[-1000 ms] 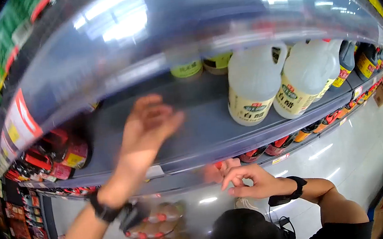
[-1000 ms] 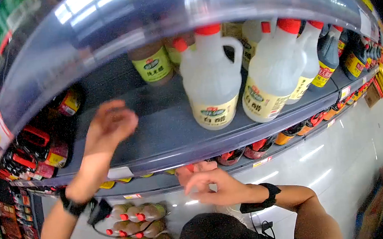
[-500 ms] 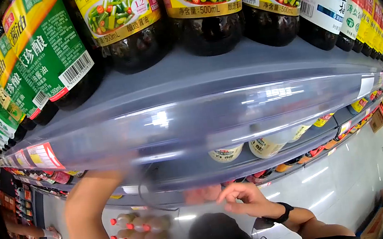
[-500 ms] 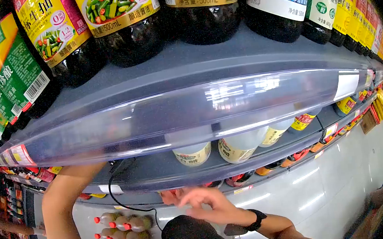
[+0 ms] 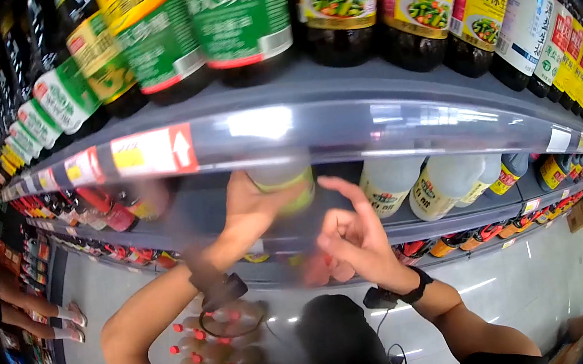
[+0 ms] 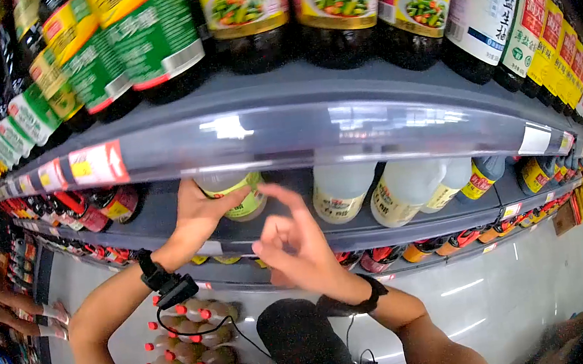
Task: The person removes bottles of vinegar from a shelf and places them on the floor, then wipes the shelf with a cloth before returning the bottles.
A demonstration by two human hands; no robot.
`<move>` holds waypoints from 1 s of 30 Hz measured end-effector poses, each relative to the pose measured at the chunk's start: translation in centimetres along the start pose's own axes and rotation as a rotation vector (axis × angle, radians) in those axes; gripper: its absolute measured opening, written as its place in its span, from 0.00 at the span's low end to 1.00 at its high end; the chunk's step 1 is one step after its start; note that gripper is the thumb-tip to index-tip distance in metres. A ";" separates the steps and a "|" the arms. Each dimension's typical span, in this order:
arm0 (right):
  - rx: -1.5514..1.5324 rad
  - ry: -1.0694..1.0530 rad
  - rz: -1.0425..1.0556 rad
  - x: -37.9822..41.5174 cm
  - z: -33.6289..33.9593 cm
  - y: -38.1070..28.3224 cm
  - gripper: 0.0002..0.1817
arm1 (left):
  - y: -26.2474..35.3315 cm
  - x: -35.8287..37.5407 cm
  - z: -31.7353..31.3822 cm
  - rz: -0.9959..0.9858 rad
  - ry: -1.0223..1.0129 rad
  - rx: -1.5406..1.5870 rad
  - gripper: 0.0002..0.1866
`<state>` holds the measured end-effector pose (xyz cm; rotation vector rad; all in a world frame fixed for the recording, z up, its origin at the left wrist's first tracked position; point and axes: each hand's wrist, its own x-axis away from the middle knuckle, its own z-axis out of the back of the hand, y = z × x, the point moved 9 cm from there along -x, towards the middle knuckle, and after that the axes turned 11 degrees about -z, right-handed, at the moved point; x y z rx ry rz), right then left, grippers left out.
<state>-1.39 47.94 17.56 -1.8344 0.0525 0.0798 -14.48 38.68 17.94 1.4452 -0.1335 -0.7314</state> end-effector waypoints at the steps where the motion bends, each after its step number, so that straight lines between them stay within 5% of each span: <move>1: 0.012 -0.017 0.055 -0.5 -0.9 -0.3 0.39 | 0.7 1.1 1.0 -0.123 0.068 0.024 0.29; 3: 0.009 -0.053 0.030 -0.9 -2.8 -0.7 0.39 | 0.9 3.6 2.9 -0.194 0.116 -0.081 0.38; 6: 0.007 -0.077 -0.031 -0.2 -5.8 -0.2 0.37 | 1.1 8.3 4.1 -0.254 0.133 0.018 0.39; 10: 0.203 -0.124 -0.208 1.8 -8.6 2.8 0.31 | 1.6 15.7 7.5 -0.372 0.170 -0.276 0.44; 14: 0.282 -0.203 -0.185 3.4 -12.7 5.9 0.11 | -0.7 23.3 9.5 -0.314 0.144 -0.301 0.44; 17: 0.438 -0.531 -0.226 2.8 -16.5 11.1 0.08 | -6.1 28.8 9.0 -0.067 -0.013 -0.203 0.47; 19: 0.734 -1.043 -0.551 5.3 -18.6 18.3 0.08 | -11.0 33.2 8.8 0.083 -0.068 -0.196 0.44; 23: 0.510 -1.434 -0.850 9.4 -21.3 27.9 0.20 | -18.1 42.4 8.5 0.339 -0.205 -0.190 0.40; 27: 0.399 -1.657 -1.108 14.8 -23.9 34.7 0.25 | -23.2 50.4 5.8 0.390 -0.145 0.067 0.47; 30: 0.462 -1.762 -1.044 17.6 -26.1 37.9 0.28 | -25.3 55.1 5.1 0.404 -0.124 0.030 0.51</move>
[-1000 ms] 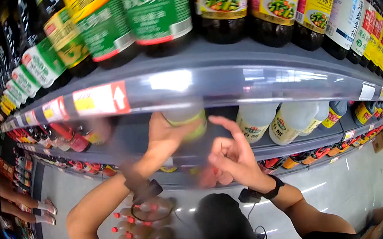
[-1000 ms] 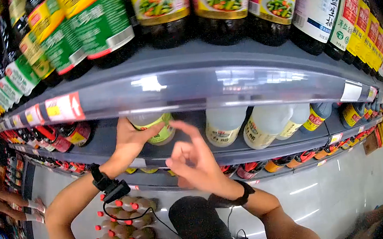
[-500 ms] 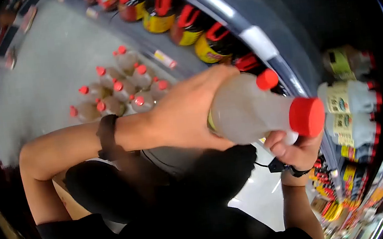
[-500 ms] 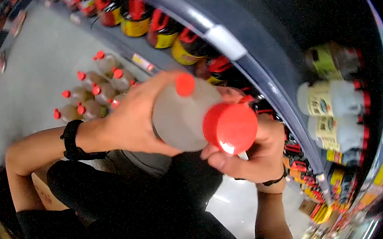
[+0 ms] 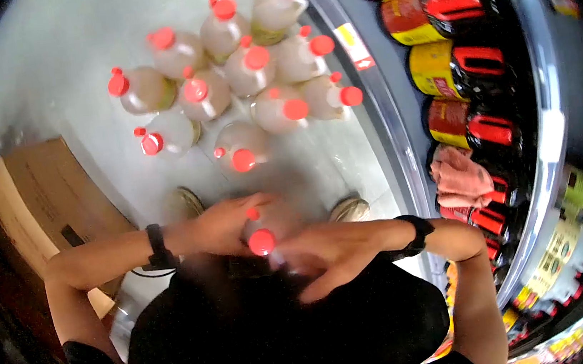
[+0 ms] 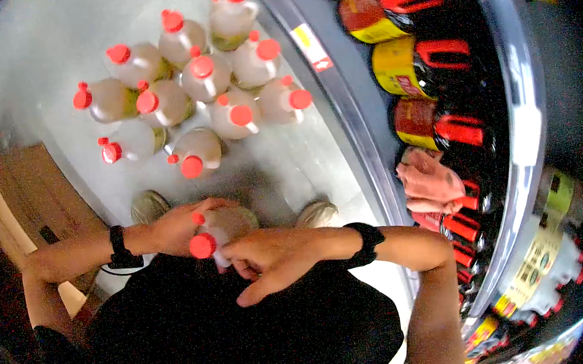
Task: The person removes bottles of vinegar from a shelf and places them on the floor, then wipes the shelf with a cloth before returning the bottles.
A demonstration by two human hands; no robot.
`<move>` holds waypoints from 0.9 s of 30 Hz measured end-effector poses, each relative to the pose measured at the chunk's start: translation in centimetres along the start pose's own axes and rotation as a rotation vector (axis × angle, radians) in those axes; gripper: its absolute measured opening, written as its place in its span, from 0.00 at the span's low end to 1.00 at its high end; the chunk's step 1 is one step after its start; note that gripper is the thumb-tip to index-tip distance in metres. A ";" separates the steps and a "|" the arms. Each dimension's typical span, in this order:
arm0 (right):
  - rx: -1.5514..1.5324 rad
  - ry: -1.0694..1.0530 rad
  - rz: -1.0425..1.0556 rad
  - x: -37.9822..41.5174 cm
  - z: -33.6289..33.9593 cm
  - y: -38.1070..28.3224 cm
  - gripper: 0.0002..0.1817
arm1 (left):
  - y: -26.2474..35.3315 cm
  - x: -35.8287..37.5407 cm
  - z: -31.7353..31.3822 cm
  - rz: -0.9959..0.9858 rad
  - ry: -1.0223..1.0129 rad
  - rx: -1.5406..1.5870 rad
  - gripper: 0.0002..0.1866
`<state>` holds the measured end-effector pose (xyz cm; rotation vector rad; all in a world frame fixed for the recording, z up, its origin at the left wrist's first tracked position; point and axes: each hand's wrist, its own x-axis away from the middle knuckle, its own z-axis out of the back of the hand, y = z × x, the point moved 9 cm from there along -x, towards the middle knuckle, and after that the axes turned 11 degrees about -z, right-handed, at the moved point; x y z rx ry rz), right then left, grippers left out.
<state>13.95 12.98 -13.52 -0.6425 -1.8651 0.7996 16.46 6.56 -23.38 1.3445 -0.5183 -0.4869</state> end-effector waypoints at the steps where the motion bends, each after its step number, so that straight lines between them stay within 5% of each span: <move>1: -0.003 -0.038 -0.018 -1.5 -0.5 0.6 0.28 | -0.5 1.1 0.2 0.032 -0.052 -0.067 0.51; 6: 0.050 0.033 0.059 -7.3 -0.8 2.0 0.27 | -5.1 6.6 0.8 0.060 0.015 -0.129 0.50; 12: 0.014 0.209 0.061 -9.7 1.5 1.8 0.35 | -5.1 7.9 8.3 0.084 0.427 -0.375 0.47; 16: 0.013 0.445 0.132 -10.6 3.6 2.8 0.32 | -7.0 8.2 9.6 0.300 0.298 -0.542 0.48; 21: -0.110 0.366 0.012 -11.2 2.8 4.0 0.31 | -8.8 9.0 8.4 0.389 0.081 -0.718 0.26; 27: 0.057 0.527 0.158 -11.2 3.0 3.2 0.32 | -8.6 9.1 7.1 0.445 -0.003 -0.738 0.15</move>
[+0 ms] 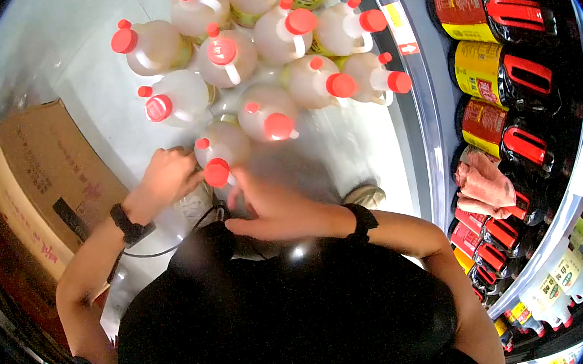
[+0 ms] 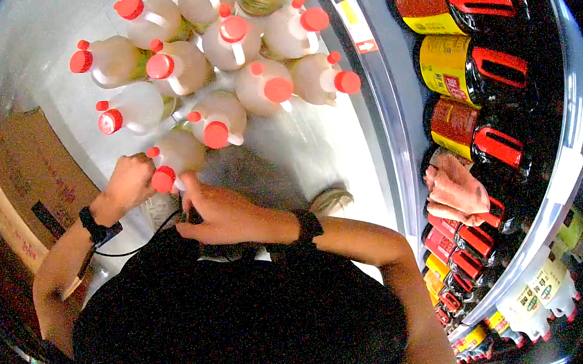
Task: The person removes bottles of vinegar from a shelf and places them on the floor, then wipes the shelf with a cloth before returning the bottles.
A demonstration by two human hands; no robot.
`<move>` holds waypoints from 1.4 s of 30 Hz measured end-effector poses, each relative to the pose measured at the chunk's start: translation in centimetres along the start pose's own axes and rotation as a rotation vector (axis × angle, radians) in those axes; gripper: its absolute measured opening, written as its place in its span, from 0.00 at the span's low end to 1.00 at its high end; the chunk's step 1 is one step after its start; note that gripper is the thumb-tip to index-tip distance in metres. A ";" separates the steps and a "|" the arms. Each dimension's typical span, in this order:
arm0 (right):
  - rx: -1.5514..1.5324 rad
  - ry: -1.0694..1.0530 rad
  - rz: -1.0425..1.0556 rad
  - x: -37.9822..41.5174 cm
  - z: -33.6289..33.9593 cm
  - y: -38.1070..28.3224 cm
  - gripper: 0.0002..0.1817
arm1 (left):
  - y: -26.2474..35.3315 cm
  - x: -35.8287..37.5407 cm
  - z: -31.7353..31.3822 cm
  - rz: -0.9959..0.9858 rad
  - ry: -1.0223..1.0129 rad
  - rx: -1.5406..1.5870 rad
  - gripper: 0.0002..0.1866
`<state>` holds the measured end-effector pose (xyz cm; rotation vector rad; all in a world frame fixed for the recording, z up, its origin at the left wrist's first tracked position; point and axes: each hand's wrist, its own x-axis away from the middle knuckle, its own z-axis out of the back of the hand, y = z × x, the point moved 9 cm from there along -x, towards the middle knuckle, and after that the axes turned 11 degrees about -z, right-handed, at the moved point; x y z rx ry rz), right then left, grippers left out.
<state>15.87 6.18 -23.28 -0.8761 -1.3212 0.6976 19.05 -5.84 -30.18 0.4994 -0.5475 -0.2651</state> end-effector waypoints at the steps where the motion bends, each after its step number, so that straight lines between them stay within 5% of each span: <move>1: -0.005 0.006 -0.001 0.1 -0.1 0.0 0.32 | 0.0 0.0 -0.2 -0.006 -0.005 -0.002 0.15; 4: 0.070 0.005 -0.133 0.3 -0.8 1.3 0.31 | -0.1 0.1 -1.2 -0.001 0.019 0.141 0.14; 7: 0.055 0.099 -0.001 0.8 0.2 0.6 0.32 | 0.2 0.0 -2.6 0.047 -0.067 0.212 0.12; 15: 0.050 0.077 -0.059 1.5 0.7 0.2 0.34 | 4.7 -0.6 -4.2 -0.178 0.190 0.567 0.16; 16: 0.047 0.077 -0.062 1.6 0.7 0.4 0.34 | 5.7 -0.8 -3.4 -0.080 -0.075 0.550 0.17; 19: 0.017 0.152 0.026 2.1 1.0 0.1 0.36 | 6.2 -0.7 -3.6 0.169 -0.284 0.557 0.18; 23: 0.030 0.183 0.056 2.8 1.3 -0.2 0.41 | 4.8 -0.8 -8.0 0.123 -0.241 0.525 0.19; 25: 0.039 0.189 0.050 2.8 1.5 -0.3 0.42 | 4.4 -1.3 -6.5 0.081 0.012 0.559 0.18; 32: 0.015 0.190 -0.003 2.9 2.2 -0.6 0.43 | 3.0 -2.3 -7.1 0.182 -0.092 0.653 0.14; 35: -0.027 0.186 -0.014 3.0 2.8 -0.7 0.42 | 4.1 -3.9 -6.1 -0.042 0.086 0.746 0.16; 37: -0.063 0.198 -0.005 3.0 3.1 -0.6 0.41 | 7.1 -4.5 -6.1 -0.102 -0.179 0.695 0.16; 42: -0.042 0.273 0.031 3.6 4.5 -1.2 0.38 | 11.5 -4.2 -3.4 -0.282 -0.220 0.831 0.15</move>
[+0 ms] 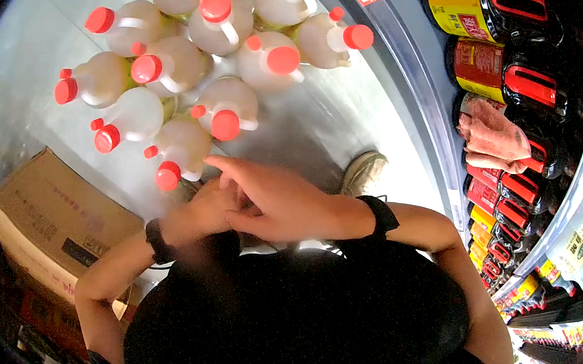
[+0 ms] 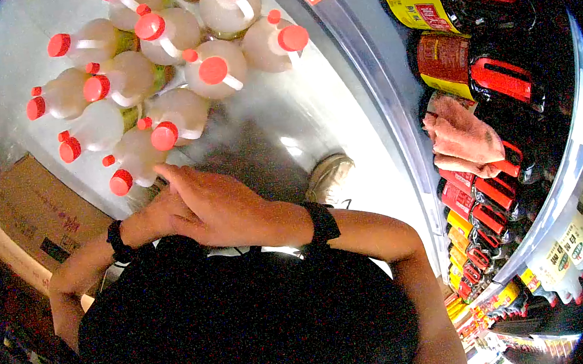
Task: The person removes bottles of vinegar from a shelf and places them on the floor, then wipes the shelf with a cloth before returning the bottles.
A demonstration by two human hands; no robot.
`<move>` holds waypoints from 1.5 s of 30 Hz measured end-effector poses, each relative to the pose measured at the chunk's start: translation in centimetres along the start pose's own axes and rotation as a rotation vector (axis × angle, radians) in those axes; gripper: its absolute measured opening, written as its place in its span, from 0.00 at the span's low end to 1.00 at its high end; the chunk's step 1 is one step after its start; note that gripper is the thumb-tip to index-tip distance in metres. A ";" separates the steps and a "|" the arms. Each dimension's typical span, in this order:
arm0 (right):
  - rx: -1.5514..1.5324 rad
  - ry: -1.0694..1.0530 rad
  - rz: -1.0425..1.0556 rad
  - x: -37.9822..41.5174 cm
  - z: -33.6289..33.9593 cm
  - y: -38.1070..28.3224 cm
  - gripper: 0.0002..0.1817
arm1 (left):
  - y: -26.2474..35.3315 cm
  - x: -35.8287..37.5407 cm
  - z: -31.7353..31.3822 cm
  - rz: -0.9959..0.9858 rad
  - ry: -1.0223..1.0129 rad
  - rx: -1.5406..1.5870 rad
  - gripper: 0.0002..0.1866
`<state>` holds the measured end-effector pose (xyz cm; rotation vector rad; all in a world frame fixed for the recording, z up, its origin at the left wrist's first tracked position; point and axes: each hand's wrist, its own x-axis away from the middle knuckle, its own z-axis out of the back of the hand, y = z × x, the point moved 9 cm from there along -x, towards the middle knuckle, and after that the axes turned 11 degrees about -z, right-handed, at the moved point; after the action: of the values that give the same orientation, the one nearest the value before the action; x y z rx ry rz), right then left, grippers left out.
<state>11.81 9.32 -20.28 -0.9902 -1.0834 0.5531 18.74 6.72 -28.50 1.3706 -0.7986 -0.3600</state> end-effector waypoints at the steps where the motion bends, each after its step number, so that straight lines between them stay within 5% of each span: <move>1: 0.001 0.001 -0.003 0.0 0.2 -0.1 0.38 | 1.6 -0.5 0.4 -0.056 0.046 0.121 0.16; 10: 0.187 0.148 -0.064 2.7 5.9 1.0 0.28 | 7.3 -4.1 1.3 -0.274 0.095 -0.217 0.21; 11: 0.163 0.205 -0.052 3.6 7.2 1.4 0.26 | 6.4 -5.3 0.1 -0.143 -0.124 -0.212 0.18; 12: 0.179 0.210 -0.096 4.6 9.0 1.3 0.25 | 7.0 -4.2 -0.1 -0.464 0.038 -0.347 0.15; 13: 0.183 0.389 -0.007 6.5 11.0 1.2 0.24 | 9.1 -5.4 -0.1 -0.485 0.007 -0.397 0.14; 15: 0.062 0.393 -0.298 10.1 14.6 2.0 0.24 | 10.2 -6.2 -1.0 -0.469 -0.153 -0.290 0.16; 18: 0.052 0.772 -0.148 19.0 19.1 2.1 0.23 | 11.5 -7.3 -2.4 -0.569 -0.280 -0.274 0.18; 19: 0.032 0.835 -0.343 21.9 19.7 2.7 0.21 | 11.9 -7.5 -2.4 -0.559 -0.337 -0.212 0.19; 23: 0.031 1.170 -0.580 35.3 18.7 2.7 0.16 | 16.4 -9.8 -2.0 -0.440 -0.461 -0.010 0.21; 26: -0.074 1.378 -0.707 43.7 15.2 0.2 0.12 | 16.1 -11.2 -1.8 -0.396 -0.419 0.014 0.21; 28: -0.282 1.580 -0.728 49.4 11.5 -1.6 0.11 | 15.5 -12.4 -0.3 -0.398 -0.194 0.189 0.22; 32: -0.172 1.897 -0.821 56.8 8.2 -6.6 0.08 | 16.1 -13.2 2.1 -0.407 -0.223 0.130 0.23; 37: -0.037 2.033 -0.722 58.5 14.0 -8.9 0.05 | 16.7 -13.7 6.4 -0.534 0.102 0.241 0.28; 39: 0.138 1.962 -0.684 57.5 18.6 -10.4 0.11 | 13.7 -14.0 6.0 -0.508 0.140 0.671 0.29; 41: 0.295 1.895 -0.428 56.0 22.8 -12.5 0.20 | 14.2 -13.4 6.0 -0.505 0.122 0.672 0.30; 45: 0.456 1.987 -0.435 54.0 27.0 -14.8 0.29 | 14.3 -12.8 6.5 -0.503 0.183 0.679 0.30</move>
<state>7.57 55.27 21.36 -0.4327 0.6305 -0.5757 2.32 13.27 -18.56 2.2188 -0.4184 -0.3563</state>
